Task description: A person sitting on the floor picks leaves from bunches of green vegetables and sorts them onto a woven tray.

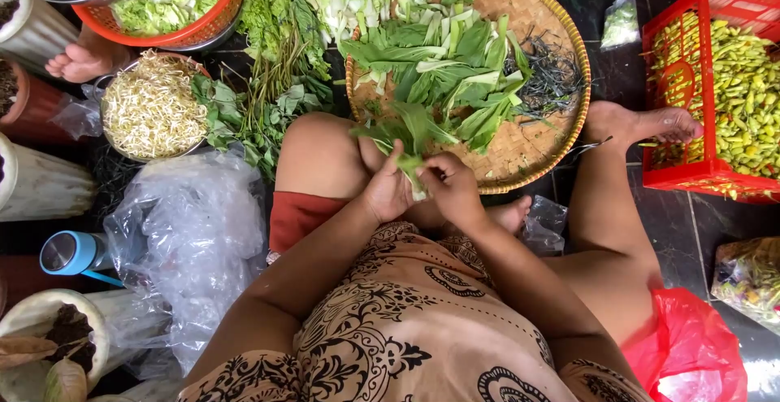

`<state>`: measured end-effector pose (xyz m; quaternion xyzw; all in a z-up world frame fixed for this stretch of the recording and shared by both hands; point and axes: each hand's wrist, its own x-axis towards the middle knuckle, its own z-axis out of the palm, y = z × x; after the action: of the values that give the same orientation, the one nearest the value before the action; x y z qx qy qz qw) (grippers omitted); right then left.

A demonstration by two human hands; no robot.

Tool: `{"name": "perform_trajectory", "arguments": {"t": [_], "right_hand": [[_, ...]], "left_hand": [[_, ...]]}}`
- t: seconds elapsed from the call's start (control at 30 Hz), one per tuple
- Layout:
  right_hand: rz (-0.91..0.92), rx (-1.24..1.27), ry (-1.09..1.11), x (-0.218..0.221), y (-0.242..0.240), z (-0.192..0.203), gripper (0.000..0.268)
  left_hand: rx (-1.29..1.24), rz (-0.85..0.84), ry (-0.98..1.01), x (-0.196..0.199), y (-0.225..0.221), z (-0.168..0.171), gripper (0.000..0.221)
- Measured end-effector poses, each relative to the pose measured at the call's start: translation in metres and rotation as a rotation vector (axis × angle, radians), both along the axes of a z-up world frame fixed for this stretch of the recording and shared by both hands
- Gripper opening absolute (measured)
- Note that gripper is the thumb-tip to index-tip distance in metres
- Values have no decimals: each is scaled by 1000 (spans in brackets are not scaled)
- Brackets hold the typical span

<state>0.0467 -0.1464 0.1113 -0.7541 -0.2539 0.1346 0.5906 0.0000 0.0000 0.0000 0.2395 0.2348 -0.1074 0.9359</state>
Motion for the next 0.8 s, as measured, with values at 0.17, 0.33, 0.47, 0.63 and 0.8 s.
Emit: {"name": "perform_trajectory", "arguments": {"t": [0.17,0.33,0.47,0.63,0.8], "right_hand": [[-25,89,201,13,-19,-23,18],[226,197,-154,18,-31,-3,10],[99,134,310,20,-29,-17,8],[-41,29,434,9,-10,-34,21],[-145,53,366,13,-6,-63,33]], "left_hand": [[28,159,64,-1,-8,22,45],[-11,394,84,1,-3,33,26],[124,196,113,-4,-11,33,36],[170,62,-49,-19,-27,60,64],[316,10,-289,-16,-32,-23,56]]}}
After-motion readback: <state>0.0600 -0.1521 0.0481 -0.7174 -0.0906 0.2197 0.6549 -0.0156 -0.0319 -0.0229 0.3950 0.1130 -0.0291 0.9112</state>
